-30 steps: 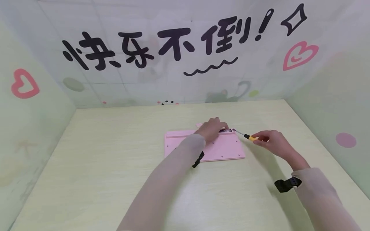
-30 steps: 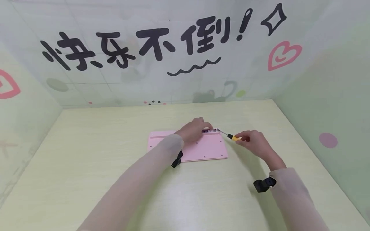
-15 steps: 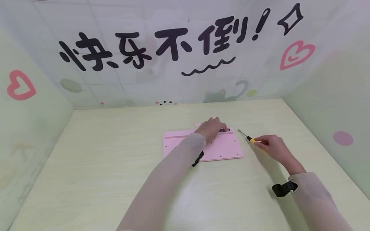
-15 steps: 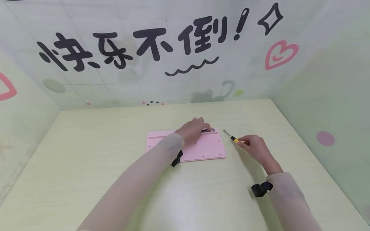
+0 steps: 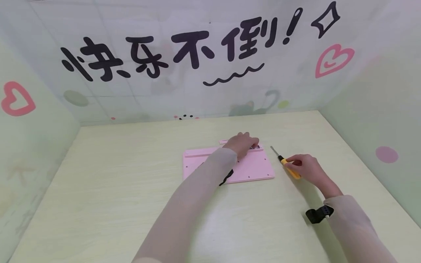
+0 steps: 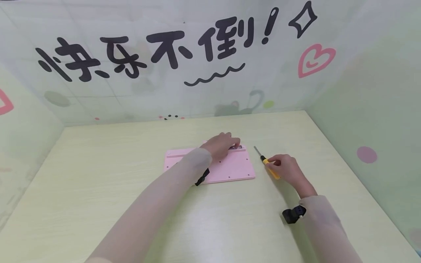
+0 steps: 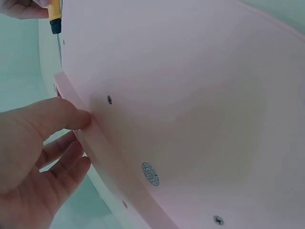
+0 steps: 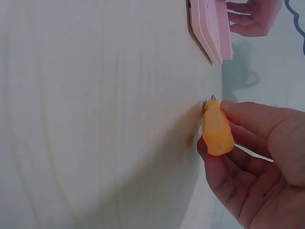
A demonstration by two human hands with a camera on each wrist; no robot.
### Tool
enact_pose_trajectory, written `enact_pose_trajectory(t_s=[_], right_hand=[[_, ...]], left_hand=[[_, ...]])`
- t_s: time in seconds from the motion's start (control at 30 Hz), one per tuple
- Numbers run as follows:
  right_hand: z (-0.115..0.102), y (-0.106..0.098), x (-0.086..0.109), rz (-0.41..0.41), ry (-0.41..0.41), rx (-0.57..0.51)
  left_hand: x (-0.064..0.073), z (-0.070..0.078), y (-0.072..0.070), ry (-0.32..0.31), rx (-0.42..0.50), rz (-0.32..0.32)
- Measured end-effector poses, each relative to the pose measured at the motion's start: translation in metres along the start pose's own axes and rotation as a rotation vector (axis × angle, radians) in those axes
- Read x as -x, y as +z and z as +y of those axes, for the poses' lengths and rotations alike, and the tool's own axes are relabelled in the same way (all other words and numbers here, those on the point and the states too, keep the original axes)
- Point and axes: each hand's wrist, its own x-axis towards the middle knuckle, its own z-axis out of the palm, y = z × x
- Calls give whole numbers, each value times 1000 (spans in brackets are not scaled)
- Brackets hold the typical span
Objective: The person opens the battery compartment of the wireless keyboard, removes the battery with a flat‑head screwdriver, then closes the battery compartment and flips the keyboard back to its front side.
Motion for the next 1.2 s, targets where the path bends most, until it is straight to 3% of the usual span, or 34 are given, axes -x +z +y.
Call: enact_pose_trajectory(t_s=[0.3, 0.63, 0.87, 1.2], right_hand=[[-1, 0, -1, -31, 59, 5], [2, -1, 1, -80, 90, -55], [4, -1, 1, -92, 118, -87], [3, -1, 2, -98, 126, -102]], left_hand=[[-2, 4, -1, -1, -80, 4], [6, 0, 1, 57, -46, 58], [0, -4, 11, 78, -45, 115], [-5, -7, 17, 92, 71, 160]])
